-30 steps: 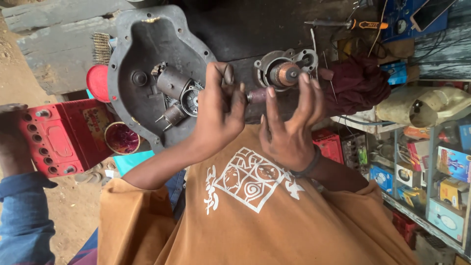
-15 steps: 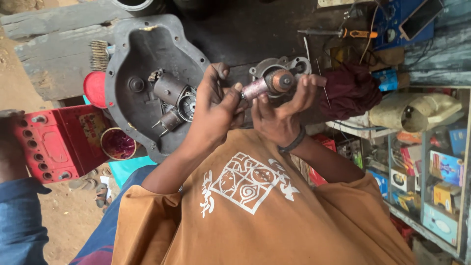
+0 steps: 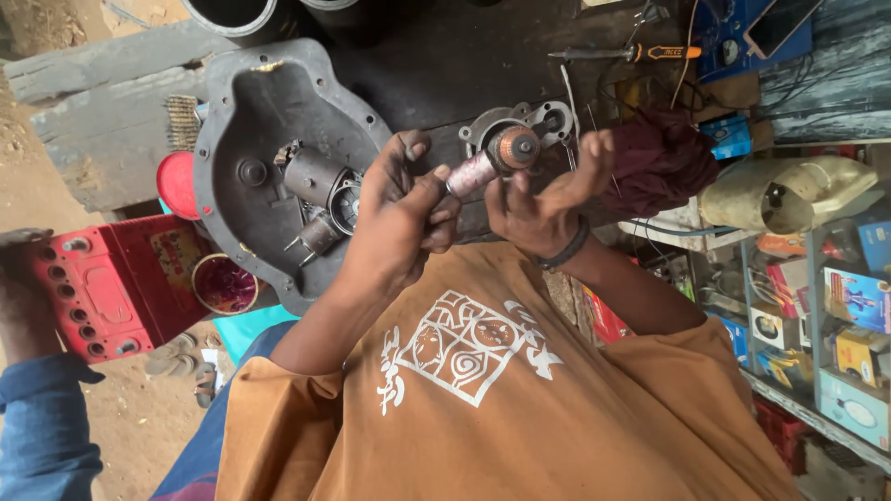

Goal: The recorder is disassembling and cleaning parts of a motorcycle alternator or starter motor.

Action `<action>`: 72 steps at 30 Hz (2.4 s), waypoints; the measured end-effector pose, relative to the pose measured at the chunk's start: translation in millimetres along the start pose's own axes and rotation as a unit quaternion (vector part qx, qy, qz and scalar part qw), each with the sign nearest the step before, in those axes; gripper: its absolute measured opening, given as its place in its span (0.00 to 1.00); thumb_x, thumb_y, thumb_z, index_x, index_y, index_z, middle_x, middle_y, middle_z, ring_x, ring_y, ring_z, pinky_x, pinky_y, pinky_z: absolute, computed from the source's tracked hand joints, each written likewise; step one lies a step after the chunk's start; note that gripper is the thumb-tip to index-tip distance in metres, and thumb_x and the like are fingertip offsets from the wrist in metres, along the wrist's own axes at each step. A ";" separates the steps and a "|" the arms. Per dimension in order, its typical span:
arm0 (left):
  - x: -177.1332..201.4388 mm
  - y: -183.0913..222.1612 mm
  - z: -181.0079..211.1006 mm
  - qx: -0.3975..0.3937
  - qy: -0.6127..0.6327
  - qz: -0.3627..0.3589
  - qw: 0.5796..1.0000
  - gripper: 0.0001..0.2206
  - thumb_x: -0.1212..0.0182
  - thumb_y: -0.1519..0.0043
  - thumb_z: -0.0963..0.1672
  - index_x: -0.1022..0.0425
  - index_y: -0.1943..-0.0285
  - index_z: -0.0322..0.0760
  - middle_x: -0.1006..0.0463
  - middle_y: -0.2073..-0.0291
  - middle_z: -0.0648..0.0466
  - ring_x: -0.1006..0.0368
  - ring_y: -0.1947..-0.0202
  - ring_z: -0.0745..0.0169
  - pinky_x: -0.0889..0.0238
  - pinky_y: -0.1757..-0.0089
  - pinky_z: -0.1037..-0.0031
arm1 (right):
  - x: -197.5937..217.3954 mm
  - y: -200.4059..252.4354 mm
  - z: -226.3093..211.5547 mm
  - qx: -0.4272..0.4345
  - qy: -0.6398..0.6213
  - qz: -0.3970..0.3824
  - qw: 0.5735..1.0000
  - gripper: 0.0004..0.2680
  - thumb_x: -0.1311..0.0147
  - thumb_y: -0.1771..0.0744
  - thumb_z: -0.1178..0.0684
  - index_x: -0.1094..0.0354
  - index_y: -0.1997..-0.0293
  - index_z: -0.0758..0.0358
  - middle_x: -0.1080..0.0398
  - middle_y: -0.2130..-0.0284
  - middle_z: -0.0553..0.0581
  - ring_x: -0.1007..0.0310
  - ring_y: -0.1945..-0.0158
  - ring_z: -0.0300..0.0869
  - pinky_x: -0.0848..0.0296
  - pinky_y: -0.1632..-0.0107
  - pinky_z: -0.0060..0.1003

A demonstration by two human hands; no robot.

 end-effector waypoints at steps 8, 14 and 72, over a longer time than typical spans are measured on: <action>-6.9 3.6 -12.9 0.037 0.040 0.016 0.998 0.14 0.51 0.32 0.37 0.46 0.40 0.38 0.39 0.77 0.55 0.47 0.82 0.72 0.57 0.79 0.79 | 6.7 -19.7 -13.1 0.016 0.065 0.072 0.995 0.27 0.49 0.28 0.44 0.62 0.20 0.26 0.66 0.29 0.75 0.67 0.25 0.70 0.53 0.27 0.67; 2.7 11.5 -10.8 0.030 0.054 0.054 0.997 0.09 0.50 0.32 0.38 0.45 0.48 0.41 0.41 0.77 0.56 0.47 0.83 0.74 0.56 0.80 0.81 | -1.0 32.9 16.3 0.014 0.069 -0.061 0.996 0.34 0.44 0.29 0.56 0.65 0.15 0.31 0.71 0.28 0.77 0.68 0.25 0.70 0.53 0.24 0.68; -62.1 17.0 -166.4 -0.260 -0.357 0.109 0.891 0.07 0.49 0.28 0.36 0.45 0.53 0.33 0.37 0.75 0.56 0.37 0.76 0.73 0.42 0.73 0.77 | 95.6 85.1 142.7 -0.388 -0.647 -0.205 0.623 0.15 0.41 0.31 0.57 0.33 0.38 0.69 0.25 0.49 0.61 0.22 0.49 0.39 0.22 0.45 0.32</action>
Point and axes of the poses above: each hand's wrist, its own y-axis away from the middle knuckle, its own x-axis out of the back of the hand, z = x × y, the point moved 5 cm from there along -y, towards the middle knuckle
